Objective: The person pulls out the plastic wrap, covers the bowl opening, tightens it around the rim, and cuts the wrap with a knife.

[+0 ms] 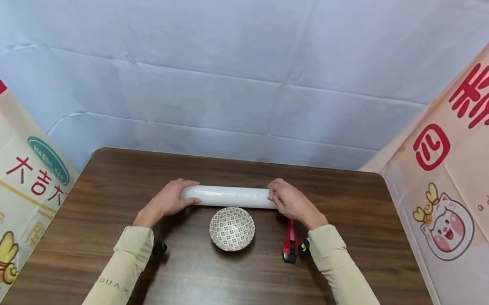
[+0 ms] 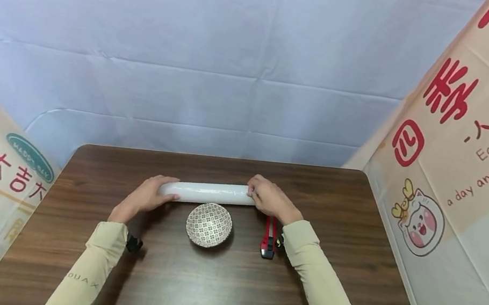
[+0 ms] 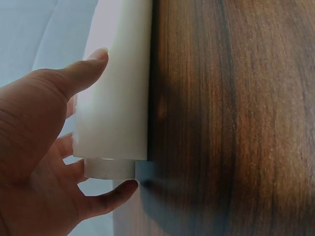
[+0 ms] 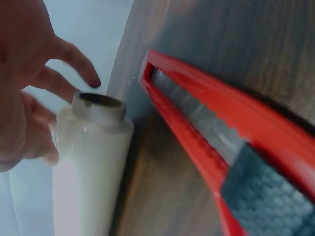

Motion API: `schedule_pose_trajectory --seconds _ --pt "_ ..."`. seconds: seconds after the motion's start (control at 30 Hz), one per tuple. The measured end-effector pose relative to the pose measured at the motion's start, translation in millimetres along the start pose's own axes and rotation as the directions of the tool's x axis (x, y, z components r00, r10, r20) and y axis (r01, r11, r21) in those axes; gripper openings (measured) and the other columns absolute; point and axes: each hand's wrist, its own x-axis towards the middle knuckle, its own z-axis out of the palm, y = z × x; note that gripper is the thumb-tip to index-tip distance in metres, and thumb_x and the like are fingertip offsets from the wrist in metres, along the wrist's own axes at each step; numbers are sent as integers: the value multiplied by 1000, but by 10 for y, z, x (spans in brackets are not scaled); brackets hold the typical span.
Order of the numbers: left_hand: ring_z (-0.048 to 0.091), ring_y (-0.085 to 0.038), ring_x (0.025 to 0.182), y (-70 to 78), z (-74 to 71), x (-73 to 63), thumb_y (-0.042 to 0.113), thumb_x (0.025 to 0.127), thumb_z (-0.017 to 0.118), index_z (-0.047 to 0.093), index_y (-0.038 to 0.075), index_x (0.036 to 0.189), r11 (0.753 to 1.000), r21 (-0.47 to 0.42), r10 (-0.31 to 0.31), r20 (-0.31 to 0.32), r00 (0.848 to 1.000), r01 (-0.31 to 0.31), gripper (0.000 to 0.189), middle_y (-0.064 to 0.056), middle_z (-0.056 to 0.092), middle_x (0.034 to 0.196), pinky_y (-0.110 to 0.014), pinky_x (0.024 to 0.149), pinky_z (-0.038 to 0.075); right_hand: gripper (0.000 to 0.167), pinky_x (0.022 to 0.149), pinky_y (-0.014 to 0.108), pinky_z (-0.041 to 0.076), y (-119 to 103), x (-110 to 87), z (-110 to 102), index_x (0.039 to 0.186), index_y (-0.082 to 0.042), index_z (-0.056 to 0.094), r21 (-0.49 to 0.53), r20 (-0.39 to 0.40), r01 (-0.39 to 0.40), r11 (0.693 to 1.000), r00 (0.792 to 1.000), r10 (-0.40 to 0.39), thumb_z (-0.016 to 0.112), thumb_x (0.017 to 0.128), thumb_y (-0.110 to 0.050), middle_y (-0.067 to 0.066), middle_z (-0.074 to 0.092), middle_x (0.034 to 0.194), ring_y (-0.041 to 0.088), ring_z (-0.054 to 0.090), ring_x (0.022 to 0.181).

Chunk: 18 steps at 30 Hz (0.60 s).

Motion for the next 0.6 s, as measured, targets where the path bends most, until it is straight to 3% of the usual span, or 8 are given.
schedule_pose_trajectory --seconds 0.1,0.17,0.33,0.43,0.53,0.6 --pt "54 -44 137 -17 18 -7 38 100 73 58 12 150 1000 -9 -7 -1 1000 7 59 -22 59 148 -59 114 47 14 84 39 55 -21 -1 23 99 -3 60 -23 -55 -20 1000 998 19 52 109 -8 17 59 117 25 58 101" --pt "55 -44 136 -24 41 -17 38 100 73 58 12 150 1000 -8 -7 1 1000 7 58 -21 60 147 -59 113 48 11 86 41 55 -5 -28 5 102 -2 60 15 -83 -54 998 995 55 54 109 -8 16 58 113 26 58 101" --pt "55 -44 136 -21 40 -29 37 100 73 59 11 149 1000 -2 3 -5 1000 -3 58 -21 61 146 -58 113 48 14 86 41 55 25 -65 -100 107 -10 68 52 -22 -77 996 997 79 75 99 -20 7 65 114 24 64 97" --pt "55 -44 136 -12 16 -22 37 99 74 59 12 149 1000 -2 4 -15 1000 -4 57 -21 61 146 -58 114 48 11 82 37 56 10 -67 -119 104 -15 75 -18 8 -31 999 999 31 79 96 -21 3 68 117 20 67 93" --pt "55 -44 135 -5 0 -17 37 99 73 59 12 149 1000 -1 8 -20 1000 -8 57 -22 61 145 -58 113 48 2 79 35 58 -2 -63 -108 98 -17 78 -110 -16 33 993 999 -35 77 97 -16 2 69 116 16 68 91" --pt "54 -45 135 3 -10 -15 37 100 73 59 11 149 1000 -5 7 -18 1000 -7 58 -23 60 145 -58 113 48 4 80 35 59 -6 -53 -91 96 -15 77 -173 -40 75 982 996 -83 75 98 -13 2 70 113 17 68 93"
